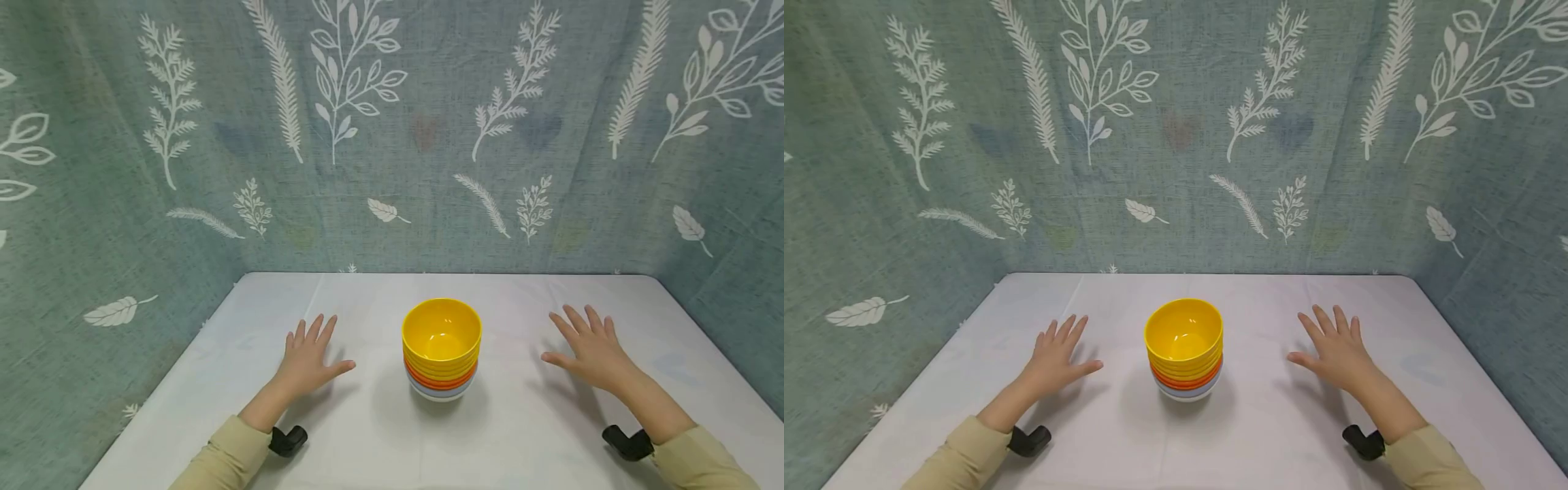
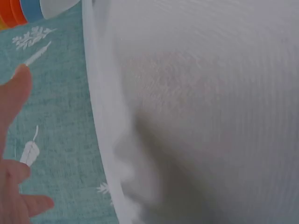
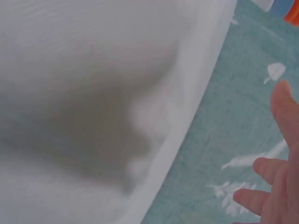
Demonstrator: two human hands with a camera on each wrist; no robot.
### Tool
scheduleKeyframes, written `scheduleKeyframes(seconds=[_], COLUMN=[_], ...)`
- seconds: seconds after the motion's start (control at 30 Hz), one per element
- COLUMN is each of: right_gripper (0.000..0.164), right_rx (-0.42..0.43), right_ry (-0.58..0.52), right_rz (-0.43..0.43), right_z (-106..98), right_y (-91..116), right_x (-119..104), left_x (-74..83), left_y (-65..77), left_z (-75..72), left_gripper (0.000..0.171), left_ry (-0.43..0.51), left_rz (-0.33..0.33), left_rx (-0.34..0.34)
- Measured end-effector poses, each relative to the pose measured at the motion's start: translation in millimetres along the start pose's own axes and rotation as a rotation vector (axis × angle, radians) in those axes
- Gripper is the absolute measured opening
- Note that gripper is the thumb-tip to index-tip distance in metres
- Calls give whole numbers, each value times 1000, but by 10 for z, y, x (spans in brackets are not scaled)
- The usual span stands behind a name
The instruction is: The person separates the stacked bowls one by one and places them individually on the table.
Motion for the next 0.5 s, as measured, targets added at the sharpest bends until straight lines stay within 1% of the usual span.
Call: scheduleKeyframes(seconds=[0.13, 0.27, 0.4, 0.5], right_gripper=[81, 78, 78, 81], right_rx=[7, 22, 37, 55], right_ry=[-37, -95, -137, -141], right_rz=[-39, -72, -102, -118], right_z=[-63, -116, -160, -204], right_y=[-29, -72, -128, -171], right_x=[-130, -292, -456, -562], left_x=[111, 224, 343, 406], left_y=[-29, -47, -61, -71], left_z=[22, 39, 63, 117], left_gripper=[93, 92, 89, 88], left_ry=[56, 148, 258, 361], left_rz=[40, 54, 45, 12], left_rx=[21, -1, -35, -75])
Point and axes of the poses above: each hand's wrist, its own y-axis away from the middle knuckle, its own z-axis out of the palm, x = y × z, the point moved 6 cm from there along -y, towards the middle knuckle, and after that the axes turned 7 degrees about y, right-handed, at the moved point
